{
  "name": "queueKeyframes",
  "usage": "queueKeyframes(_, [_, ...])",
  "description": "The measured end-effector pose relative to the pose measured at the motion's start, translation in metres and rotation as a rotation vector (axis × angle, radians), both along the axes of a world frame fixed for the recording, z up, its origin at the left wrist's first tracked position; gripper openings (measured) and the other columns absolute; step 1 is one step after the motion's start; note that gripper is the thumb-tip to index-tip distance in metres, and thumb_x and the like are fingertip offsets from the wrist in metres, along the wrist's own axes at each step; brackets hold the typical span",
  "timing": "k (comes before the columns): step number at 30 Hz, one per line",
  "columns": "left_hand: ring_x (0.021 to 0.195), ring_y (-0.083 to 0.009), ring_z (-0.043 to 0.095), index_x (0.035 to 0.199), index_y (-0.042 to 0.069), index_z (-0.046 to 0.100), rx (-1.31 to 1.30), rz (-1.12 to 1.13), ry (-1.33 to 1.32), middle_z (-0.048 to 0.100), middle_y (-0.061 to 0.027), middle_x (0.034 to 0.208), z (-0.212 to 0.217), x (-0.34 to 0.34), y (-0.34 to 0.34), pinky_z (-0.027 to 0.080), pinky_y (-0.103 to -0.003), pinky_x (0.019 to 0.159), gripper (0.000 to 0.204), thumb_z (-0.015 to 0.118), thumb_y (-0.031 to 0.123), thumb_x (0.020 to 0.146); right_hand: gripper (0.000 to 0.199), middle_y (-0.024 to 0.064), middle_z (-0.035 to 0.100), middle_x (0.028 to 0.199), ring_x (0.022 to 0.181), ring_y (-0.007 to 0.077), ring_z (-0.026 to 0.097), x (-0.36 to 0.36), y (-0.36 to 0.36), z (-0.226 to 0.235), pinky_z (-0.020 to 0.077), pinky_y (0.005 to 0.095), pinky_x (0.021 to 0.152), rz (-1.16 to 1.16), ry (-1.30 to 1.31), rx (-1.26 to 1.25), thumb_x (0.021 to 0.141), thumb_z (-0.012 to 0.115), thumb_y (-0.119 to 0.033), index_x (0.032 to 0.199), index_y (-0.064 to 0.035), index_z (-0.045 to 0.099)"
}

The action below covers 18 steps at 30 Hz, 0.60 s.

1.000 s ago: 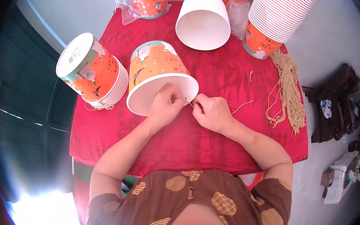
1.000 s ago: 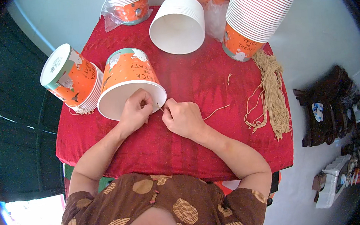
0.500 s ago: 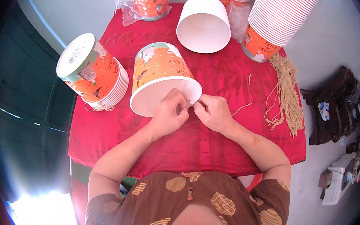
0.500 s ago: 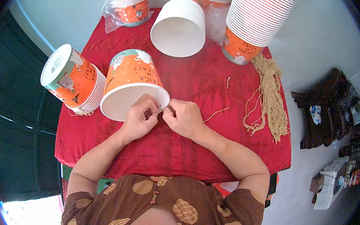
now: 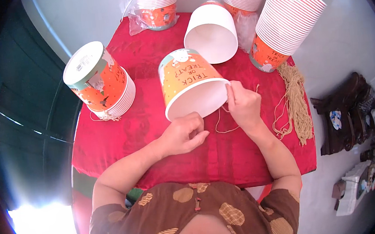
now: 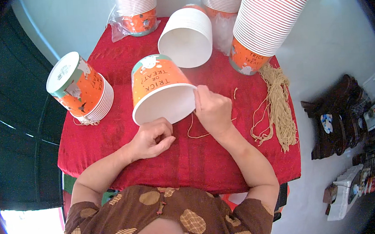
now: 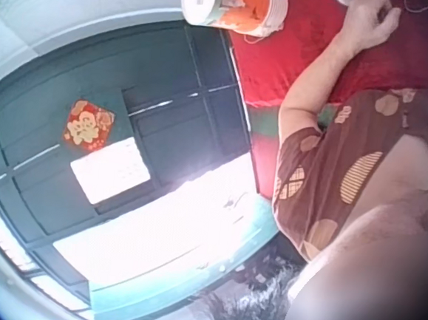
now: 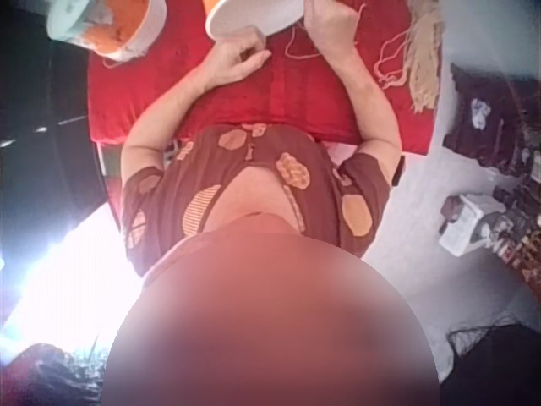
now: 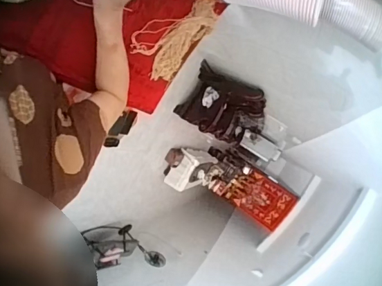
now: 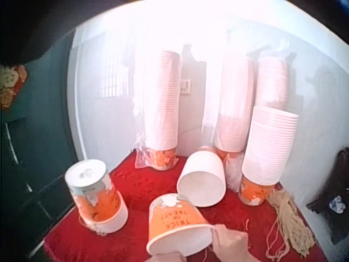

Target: The person is tying thin strings to the rim of paper Halloween buckets to create handles.

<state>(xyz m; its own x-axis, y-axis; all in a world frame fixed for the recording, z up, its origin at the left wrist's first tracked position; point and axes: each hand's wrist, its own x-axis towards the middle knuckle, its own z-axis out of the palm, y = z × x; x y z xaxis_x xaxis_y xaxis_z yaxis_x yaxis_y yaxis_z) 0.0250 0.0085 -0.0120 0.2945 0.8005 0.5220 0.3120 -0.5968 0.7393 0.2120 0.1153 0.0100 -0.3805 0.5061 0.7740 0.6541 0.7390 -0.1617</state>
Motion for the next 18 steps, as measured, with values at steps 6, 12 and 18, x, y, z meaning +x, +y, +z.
queueKeyframes(6, [0.055, -0.0327, 0.056, 0.060, 0.000, 0.053, -0.032, 0.063, 0.186, 0.053, -0.0139, 0.060, -0.001, -0.005, 0.000, 0.043, -0.041, 0.049, 0.035, 0.067, 0.021, 0.084, 0.010, 0.0051, 0.056, 0.055, 0.048, 0.0194, 0.059, 0.015, 0.012, 0.015, 0.0448, 0.0332, 0.041, -0.119, -0.084, 0.243, 0.084, 0.064, -0.006, 0.092, -0.0017, 0.060])
queueKeyframes(12, [0.051, -0.0348, 0.059, 0.047, 0.003, 0.057, -0.430, 0.505, 0.567, 0.054, -0.0176, 0.048, 0.034, -0.015, 0.002, 0.049, -0.045, 0.053, 0.066, 0.059, 0.058, 0.083, 0.015, 0.0046, 0.055, 0.060, 0.049, 0.0180, 0.058, 0.018, 0.014, 0.021, 0.0442, 0.0316, 0.041, -0.116, -0.055, 0.324, 0.079, 0.064, -0.002, 0.093, -0.0011, 0.060])
queueKeyframes(18, [0.052, -0.0337, 0.063, 0.063, -0.002, 0.065, -0.368, 0.677, 0.506, 0.059, -0.0201, 0.054, 0.037, -0.020, 0.007, 0.051, -0.044, 0.053, 0.055, 0.064, 0.051, 0.080, 0.030, 0.0055, 0.056, 0.063, 0.052, 0.0178, 0.057, 0.008, 0.000, 0.026, 0.0443, 0.0314, 0.042, 0.004, -0.072, 0.307, 0.071, 0.064, 0.001, 0.101, -0.0003, 0.062])
